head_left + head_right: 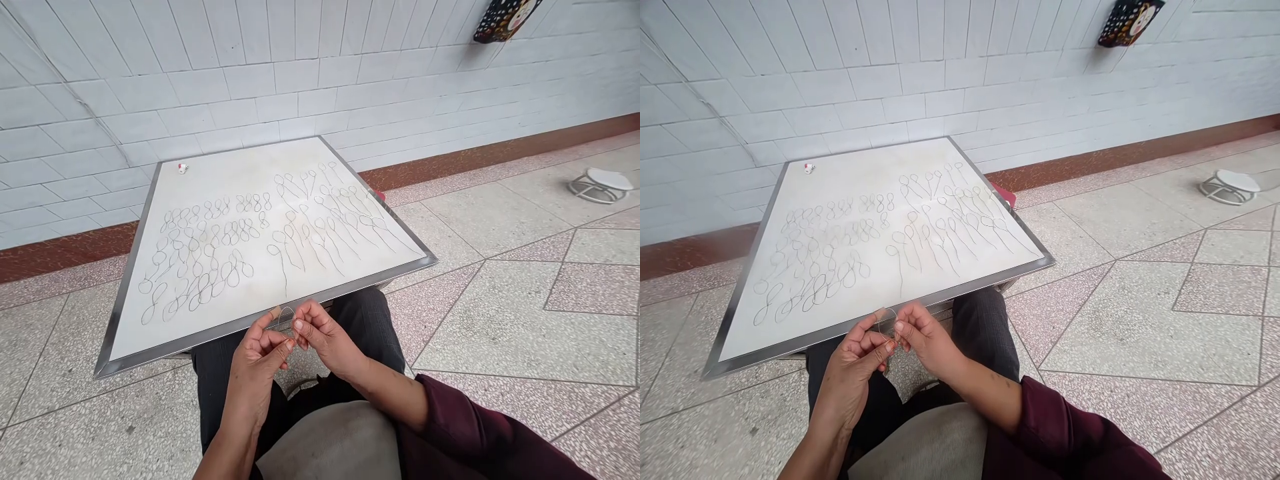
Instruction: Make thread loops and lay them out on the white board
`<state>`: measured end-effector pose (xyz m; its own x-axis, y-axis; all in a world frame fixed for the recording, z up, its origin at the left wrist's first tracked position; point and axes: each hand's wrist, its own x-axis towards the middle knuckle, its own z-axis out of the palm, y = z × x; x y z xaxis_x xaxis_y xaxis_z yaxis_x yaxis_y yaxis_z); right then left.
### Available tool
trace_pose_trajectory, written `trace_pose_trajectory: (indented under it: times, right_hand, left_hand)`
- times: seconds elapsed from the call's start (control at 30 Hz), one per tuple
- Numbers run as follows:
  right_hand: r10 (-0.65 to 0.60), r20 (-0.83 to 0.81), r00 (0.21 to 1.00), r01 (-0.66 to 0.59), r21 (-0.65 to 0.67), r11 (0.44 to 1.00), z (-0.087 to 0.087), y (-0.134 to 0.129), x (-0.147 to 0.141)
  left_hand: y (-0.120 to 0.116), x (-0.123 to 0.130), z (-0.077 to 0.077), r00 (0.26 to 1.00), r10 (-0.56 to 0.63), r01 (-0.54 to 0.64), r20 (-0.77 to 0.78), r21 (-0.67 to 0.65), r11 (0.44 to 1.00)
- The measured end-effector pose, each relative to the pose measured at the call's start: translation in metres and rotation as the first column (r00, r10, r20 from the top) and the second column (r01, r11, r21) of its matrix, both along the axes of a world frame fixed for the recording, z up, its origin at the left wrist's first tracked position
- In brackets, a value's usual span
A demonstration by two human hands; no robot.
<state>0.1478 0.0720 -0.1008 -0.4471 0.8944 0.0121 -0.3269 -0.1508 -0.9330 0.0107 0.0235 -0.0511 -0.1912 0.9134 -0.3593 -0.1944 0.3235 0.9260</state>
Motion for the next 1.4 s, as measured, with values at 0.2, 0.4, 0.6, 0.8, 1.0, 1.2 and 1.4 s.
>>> trace_pose_trajectory:
  times: [0.2,0.4,0.6,0.8,1.0,1.2,1.4]
  right_hand:
    - [0.014,0.141,0.99,-0.044,0.214,0.976,0.002,0.007,0.01]
    - [-0.048,0.388,0.92,-0.256,0.691,0.676,0.015,0.027,0.023]
    - [-0.054,0.41,0.91,-0.297,0.74,0.603,0.018,0.033,0.023]
    - [-0.011,0.494,0.869,-0.419,0.749,0.513,0.024,0.032,0.022]
    - [-0.122,0.483,0.867,-0.299,0.701,0.648,0.013,0.027,0.015]
    - [-0.167,0.467,0.868,-0.204,0.642,0.739,0.003,0.023,0.016]
    - [-0.291,0.388,0.875,-0.114,0.748,0.653,0.004,0.015,0.013]
  left_hand:
    - [-0.001,-0.003,0.001,0.999,-0.047,0.046,-0.023,-0.004,0.999]
    - [-0.007,-0.001,-0.007,0.993,-0.081,0.083,-0.086,0.027,0.996]
    - [-0.009,0.001,-0.012,0.985,-0.063,0.075,-0.158,0.073,0.994]
    - [-0.011,0.003,-0.014,0.953,-0.089,0.116,-0.289,0.078,0.99]
    - [-0.008,0.0,-0.015,0.97,-0.063,0.078,-0.233,0.058,0.995]
    - [-0.007,-0.002,-0.012,0.99,-0.027,0.039,-0.14,0.083,0.996]
    - [-0.01,-0.002,-0.008,0.995,-0.012,0.022,-0.099,0.097,0.995]
